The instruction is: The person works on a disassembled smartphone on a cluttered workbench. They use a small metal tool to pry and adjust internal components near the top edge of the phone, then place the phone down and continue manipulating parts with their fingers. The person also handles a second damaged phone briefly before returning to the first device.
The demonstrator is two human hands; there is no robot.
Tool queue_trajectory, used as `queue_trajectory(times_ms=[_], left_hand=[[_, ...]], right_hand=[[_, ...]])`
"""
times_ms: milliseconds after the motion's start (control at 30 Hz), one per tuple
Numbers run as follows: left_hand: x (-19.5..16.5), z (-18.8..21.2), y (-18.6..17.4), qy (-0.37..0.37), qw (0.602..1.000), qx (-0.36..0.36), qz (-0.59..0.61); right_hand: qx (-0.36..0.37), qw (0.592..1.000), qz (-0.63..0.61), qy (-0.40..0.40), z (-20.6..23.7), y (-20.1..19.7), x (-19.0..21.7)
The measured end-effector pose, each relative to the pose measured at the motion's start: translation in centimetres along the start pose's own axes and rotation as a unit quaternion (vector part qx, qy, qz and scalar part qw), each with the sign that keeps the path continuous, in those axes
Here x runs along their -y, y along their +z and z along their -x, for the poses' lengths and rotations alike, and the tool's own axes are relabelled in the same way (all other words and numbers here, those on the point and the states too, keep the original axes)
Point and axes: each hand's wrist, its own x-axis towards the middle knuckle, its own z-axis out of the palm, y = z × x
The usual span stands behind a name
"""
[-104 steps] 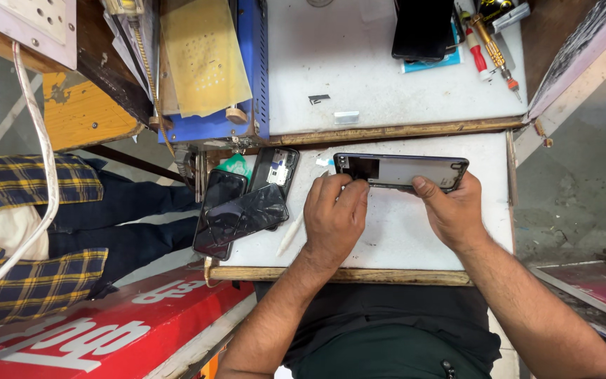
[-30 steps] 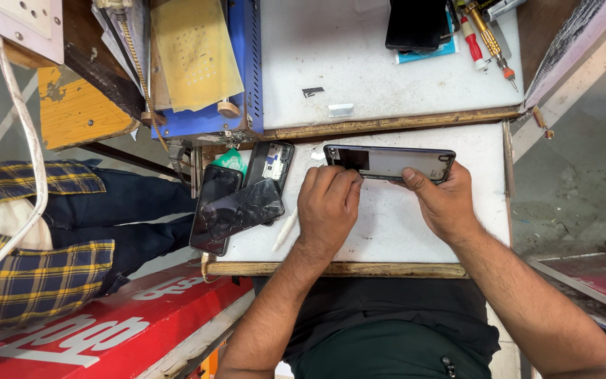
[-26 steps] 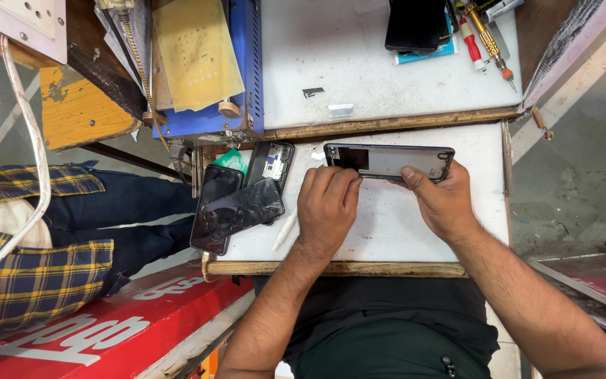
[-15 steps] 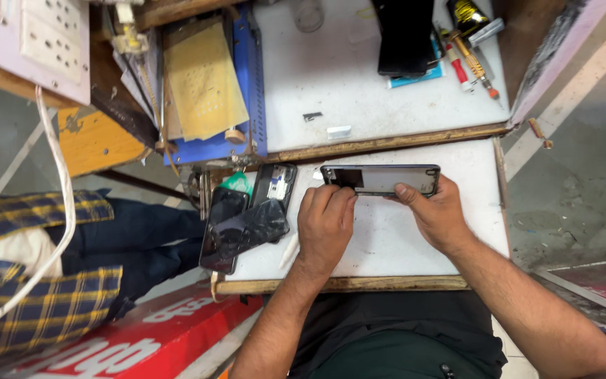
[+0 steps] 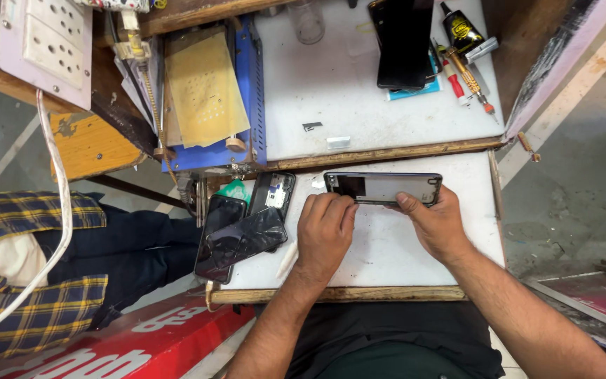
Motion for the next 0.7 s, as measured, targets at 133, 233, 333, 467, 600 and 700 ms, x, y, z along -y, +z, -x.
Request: queue_trajectory(times_ms=[133, 233, 333, 467, 600, 700], left_hand=[[-0.29, 0.18, -0.12, 0.027, 0.999, -0.017, -0.029], [-0.49, 0.21, 0.02, 0.024, 0.999, -0.011, -0.030], [-0.62, 0.30, 0.17, 0.017, 0.999, -0.002, -0.030], [-0.57, 0.27, 0.21, -0.008, 1.000, 0.019, -0.014], [-0.40, 0.20, -0.01, -0.023, 0.999, 0.034, -0.004], [-0.33, 0.22, -0.09, -0.034, 0.998, 0.044, 0.000]], right_hand=[[-0.002, 1.000, -0.008, 0.010, 0.02, -0.03, 0.15], [0.013, 1.000, 0.006, 0.006, 0.17, -0.18, 0.36], [0.010, 1.000, 0.016, 0.001, 0.35, -0.19, 0.37], [0.015, 1.000, 0.027, -0.002, 0.50, -0.20, 0.44], [0.017, 0.999, 0.039, -0.003, 0.47, -0.08, 0.61], [0.023, 0.999, 0.041, -0.009, 0.52, 0.00, 0.65]])
